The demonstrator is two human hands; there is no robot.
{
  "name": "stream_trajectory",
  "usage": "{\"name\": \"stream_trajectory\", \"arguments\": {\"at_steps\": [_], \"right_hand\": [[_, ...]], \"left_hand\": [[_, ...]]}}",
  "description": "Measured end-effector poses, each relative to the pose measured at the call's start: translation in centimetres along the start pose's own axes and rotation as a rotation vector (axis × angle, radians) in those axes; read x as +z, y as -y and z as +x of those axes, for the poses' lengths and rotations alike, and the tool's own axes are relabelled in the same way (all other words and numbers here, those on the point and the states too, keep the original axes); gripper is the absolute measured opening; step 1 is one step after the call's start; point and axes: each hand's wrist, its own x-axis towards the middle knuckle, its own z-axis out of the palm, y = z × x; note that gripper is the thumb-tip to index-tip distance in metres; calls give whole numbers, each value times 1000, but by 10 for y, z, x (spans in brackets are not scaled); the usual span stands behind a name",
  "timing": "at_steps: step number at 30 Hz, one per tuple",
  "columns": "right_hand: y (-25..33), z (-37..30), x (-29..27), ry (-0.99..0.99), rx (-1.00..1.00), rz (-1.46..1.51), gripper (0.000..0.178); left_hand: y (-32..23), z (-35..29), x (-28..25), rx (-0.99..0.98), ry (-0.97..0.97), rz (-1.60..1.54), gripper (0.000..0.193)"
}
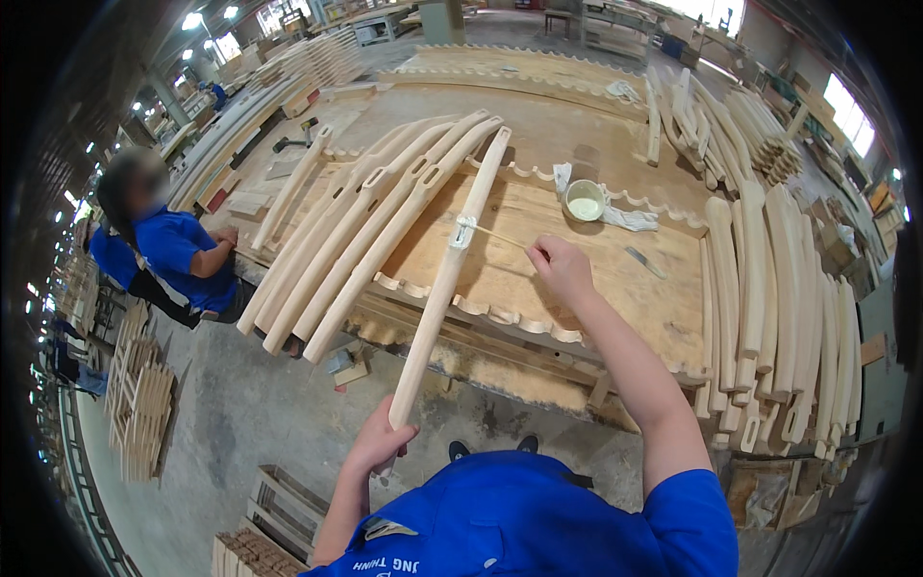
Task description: The person applies glue to the ends of wooden chair legs using a small stick. They repeatedly dip the stick into a container and spread the adhesive into slots on the legs, then place the treated legs on a workbench.
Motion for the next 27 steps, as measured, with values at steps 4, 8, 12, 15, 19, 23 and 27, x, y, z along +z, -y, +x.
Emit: {"name": "stream_trajectory", "arguments": {"at_steps": [4,8,12,15,19,23,27], "right_hand": [[1,-10,-5,92,-53,-13,21],[4,-12,-12,134,-57,74,21],[2,2,-15,96,21,116,21],[-5,11,-11,83,49,53,21],[-5,13,-2,53,22,-8,19],[-3,13,3,-26,-36,-28,13],[1,14,6,-102,-65,-58,11]], "left_hand": [[5,-1,-1,-15,-3,-30,54],[5,-1,-2,-8,2,-30,55],[3,-1,-1,3,11,-19,54],[2,0,-1,7,21,-20,54],[5,-1,-2,-9,15,-23,54],[7,0,-2,-9,3,-18,55],[6,0,-1,-16,11,-28,55]]}}
